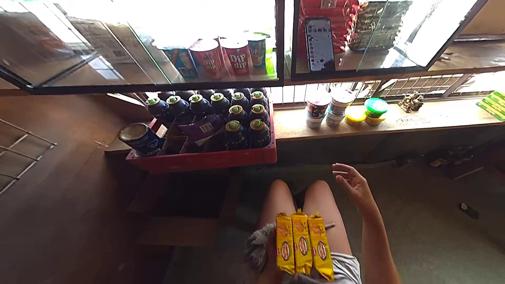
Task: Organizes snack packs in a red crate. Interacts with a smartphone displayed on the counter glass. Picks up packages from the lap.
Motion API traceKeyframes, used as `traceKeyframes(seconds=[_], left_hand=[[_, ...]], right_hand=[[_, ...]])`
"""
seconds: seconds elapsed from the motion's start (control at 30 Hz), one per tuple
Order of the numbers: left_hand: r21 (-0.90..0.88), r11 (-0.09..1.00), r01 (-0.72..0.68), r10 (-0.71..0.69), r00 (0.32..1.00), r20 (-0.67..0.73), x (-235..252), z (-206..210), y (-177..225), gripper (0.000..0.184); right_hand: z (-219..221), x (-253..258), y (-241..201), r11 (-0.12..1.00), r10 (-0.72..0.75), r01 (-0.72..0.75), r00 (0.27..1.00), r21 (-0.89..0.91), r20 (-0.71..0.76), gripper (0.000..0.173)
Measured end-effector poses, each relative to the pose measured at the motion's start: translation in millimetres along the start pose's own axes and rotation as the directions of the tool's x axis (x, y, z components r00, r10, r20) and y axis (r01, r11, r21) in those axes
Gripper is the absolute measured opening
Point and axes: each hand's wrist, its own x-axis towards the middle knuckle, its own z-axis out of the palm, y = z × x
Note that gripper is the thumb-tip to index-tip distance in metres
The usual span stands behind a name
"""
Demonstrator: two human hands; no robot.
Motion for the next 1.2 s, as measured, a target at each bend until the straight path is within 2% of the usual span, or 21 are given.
traceKeyframes(seconds=[0.03,0.07,0.1,0.13,0.17,0.2,0.23,0.27,0.3,0.33,0.4,0.47,0.57,0.77,1.03,1.17,1.2], left_hand=[[0.022,0.999,-0.026,0.027,0.999,-0.021,1.1,5.6,0.4,0.051],[0.077,0.996,-0.049,0.063,0.979,-0.192,4.2,39.8,4.8,0.055],[0.178,0.984,-0.003,0.09,0.873,-0.479,16.9,99.0,14.3,0.058],[0.233,0.972,0.04,0.107,0.804,-0.584,32.5,136.9,23.7,0.06],[0.273,0.96,0.058,0.119,0.8,-0.588,46.5,154.6,31.6,0.06],[0.301,0.953,0.016,0.154,0.832,-0.532,58.9,153.2,35.2,0.057],[0.306,0.938,-0.165,0.247,0.936,-0.25,63.8,112.4,31.3,0.052],[0.209,0.944,-0.256,0.259,0.966,0.012,75.4,78.4,31.2,0.048],[0.124,0.963,-0.239,0.218,0.962,0.162,86.9,68.4,34.5,0.047],[0.082,0.977,-0.198,0.176,0.96,0.217,93.5,80.6,38.3,0.046],[0.078,0.986,-0.15,0.127,0.961,0.244,96.1,114.2,45.6,0.042],[0.087,0.987,-0.136,0.112,0.963,0.244,96.2,121.0,46.2,0.046],[0.099,0.984,-0.146,0.128,0.978,0.162,89.9,131.1,37.9,0.052],[0.055,0.991,-0.121,0.124,0.991,-0.054,71.3,156.4,13.4,0.06],[0.034,0.995,-0.089,0.089,0.996,0.005,72.6,156.9,15.3,0.058],[-0.04,0.998,-0.053,0.055,0.997,0.061,71.6,127.0,16.5,0.065],[-0.052,0.997,-0.056,0.058,0.998,0.034,66.4,112.2,14.2,0.068]], right_hand=[[-4.8,-15.7,-1.8,0.999,0.026,-0.026,1.0,0.027,-0.001,0.046],[-8.1,-28.0,-6.0,0.998,0.032,-0.032,0.999,0.057,-0.004,0.044],[-9.5,-37.0,-12.2,0.997,0.018,-0.018,1.0,0.079,-0.005,0.045],[-9.2,-42.8,-19.8,0.995,-0.004,0.004,1.0,0.095,-0.001,0.049],[-6.9,-46.7,-28.0,0.994,-0.029,0.028,1.0,0.102,0.012,0.054],[-2.5,-49.9,-35.6,0.994,-0.049,0.046,0.998,0.103,0.032,0.062],[3.2,-53.0,-42.2,0.993,-0.058,0.052,0.997,0.103,0.058,0.069],[10.0,-56.4,-47.3,0.992,-0.069,0.06,0.994,0.107,0.082,0.075],[17.1,-59.8,-51.1,0.99,-0.09,0.077,0.991,0.117,0.102,0.08],[24.1,-63.0,-54.5,0.984,-0.119,0.102,0.987,0.144,0.112,0.084],[37.7,-70.8,-61.8,0.965,-0.177,0.154,0.979,0.211,0.097,0.091],[49.4,-79.4,-68.0,0.947,-0.232,0.211,0.971,0.241,0.062,0.094],[65.1,-90.5,-70.8,0.939,-0.238,0.243,0.97,0.245,-0.048,0.101],[76.6,-96.3,-65.0,0.92,-0.153,0.21,0.97,0.331,-0.19,0.106],[72.5,-102.0,-64.8,0.926,-0.162,0.211,0.971,0.313,-0.175,0.105],[59.9,-102.9,-62.1,0.947,-0.238,0.247,0.969,0.203,-0.068,0.101],[55.0,-102.9,-61.0,0.945,-0.257,0.257,0.966,0.203,-0.029,0.098]])
